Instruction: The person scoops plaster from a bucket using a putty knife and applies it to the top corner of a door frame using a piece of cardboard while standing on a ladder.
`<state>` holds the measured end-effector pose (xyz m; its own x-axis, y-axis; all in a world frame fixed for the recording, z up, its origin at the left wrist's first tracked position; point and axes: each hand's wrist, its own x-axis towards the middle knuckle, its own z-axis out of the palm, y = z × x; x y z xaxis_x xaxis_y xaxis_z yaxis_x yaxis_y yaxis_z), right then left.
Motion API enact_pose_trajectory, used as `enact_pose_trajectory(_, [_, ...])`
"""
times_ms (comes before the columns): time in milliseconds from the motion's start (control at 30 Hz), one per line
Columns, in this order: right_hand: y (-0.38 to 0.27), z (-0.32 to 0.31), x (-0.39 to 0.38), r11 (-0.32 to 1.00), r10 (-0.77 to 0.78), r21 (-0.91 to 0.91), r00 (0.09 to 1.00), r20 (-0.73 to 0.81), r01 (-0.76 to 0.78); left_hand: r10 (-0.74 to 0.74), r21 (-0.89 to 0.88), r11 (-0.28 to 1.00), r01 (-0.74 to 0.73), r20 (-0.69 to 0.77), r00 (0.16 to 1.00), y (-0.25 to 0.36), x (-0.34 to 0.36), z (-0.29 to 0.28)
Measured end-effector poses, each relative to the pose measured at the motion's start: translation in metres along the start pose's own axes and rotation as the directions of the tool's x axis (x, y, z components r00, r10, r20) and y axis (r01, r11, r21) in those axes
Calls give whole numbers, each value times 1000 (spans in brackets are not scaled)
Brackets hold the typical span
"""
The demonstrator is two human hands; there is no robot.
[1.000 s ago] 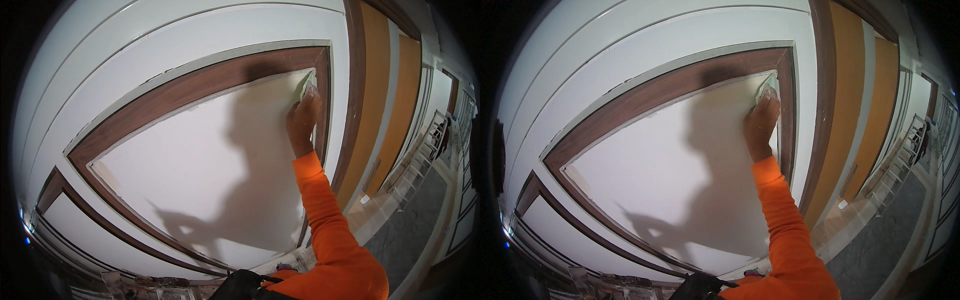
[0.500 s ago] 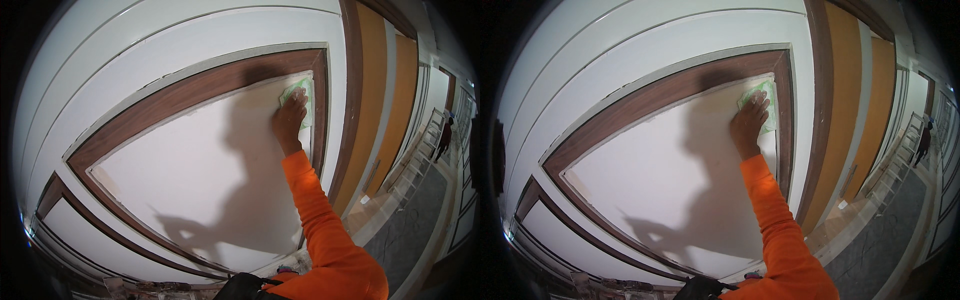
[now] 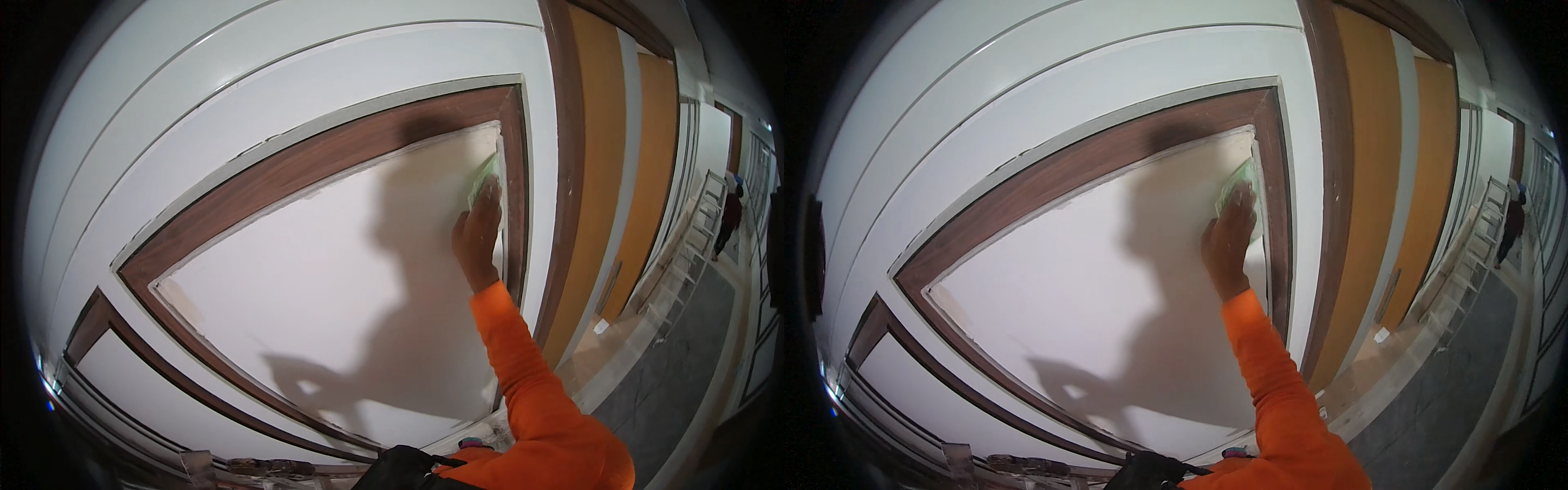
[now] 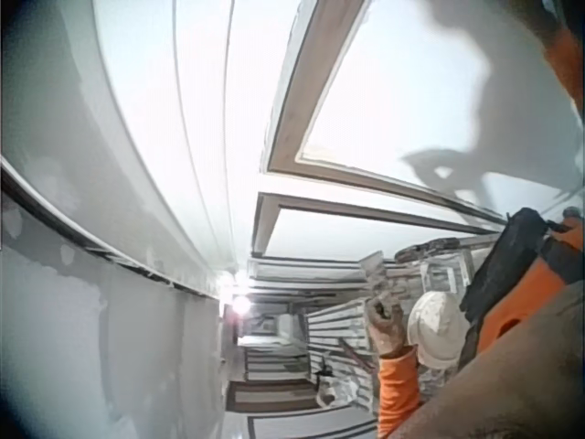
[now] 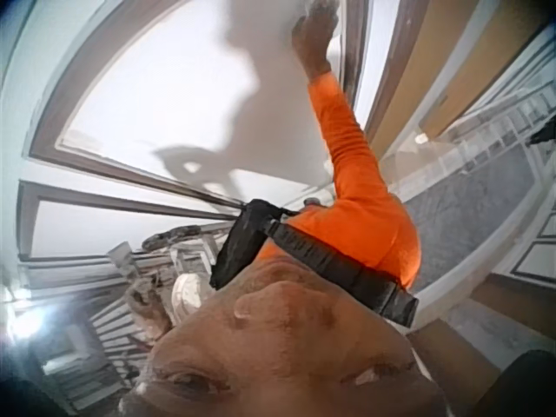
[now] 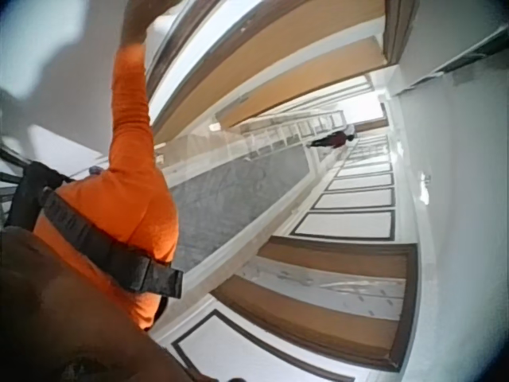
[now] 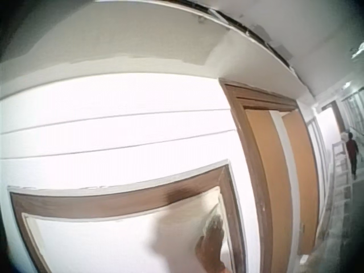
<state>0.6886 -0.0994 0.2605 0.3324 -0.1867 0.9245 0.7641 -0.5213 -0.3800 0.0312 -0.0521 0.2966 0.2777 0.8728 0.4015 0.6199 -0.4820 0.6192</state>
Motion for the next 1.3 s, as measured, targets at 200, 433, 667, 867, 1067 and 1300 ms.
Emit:
enact_pose_trajectory(200, [1, 14, 35, 1000, 4, -7, 999, -31, -5, 63, -1, 998, -63, -6, 998, -16, 2, 0])
enact_pose_trajectory(433, [-8, 39, 45, 995, 51, -88, 997, -50, -55, 2, -12, 1000, -2, -8, 1000, -11, 2, 1])
enact_pose_trajectory(667, [-5, 35, 60, 996, 57, -60, 998, -23, -58, -17, -82, 996, 19, 27, 999, -10, 3, 0])
enact_pose_trajectory(867, [-7, -5, 30, 984, -102, 155, 991, 91, 87, -24, -80, 996, 31, 92, 995, -23, 4, 2])
enact_pose_trajectory(1067, [5, -2, 36, 993, -67, 92, 996, -53, 72, 43, 50, 998, -47, 87, 995, -24, 0, -2])
enact_pose_trajectory(1300, [8, 21, 57, 998, -27, 50, 999, -28, 28, 10, 37, 999, -12, 41, 999, -8, 3, 1])
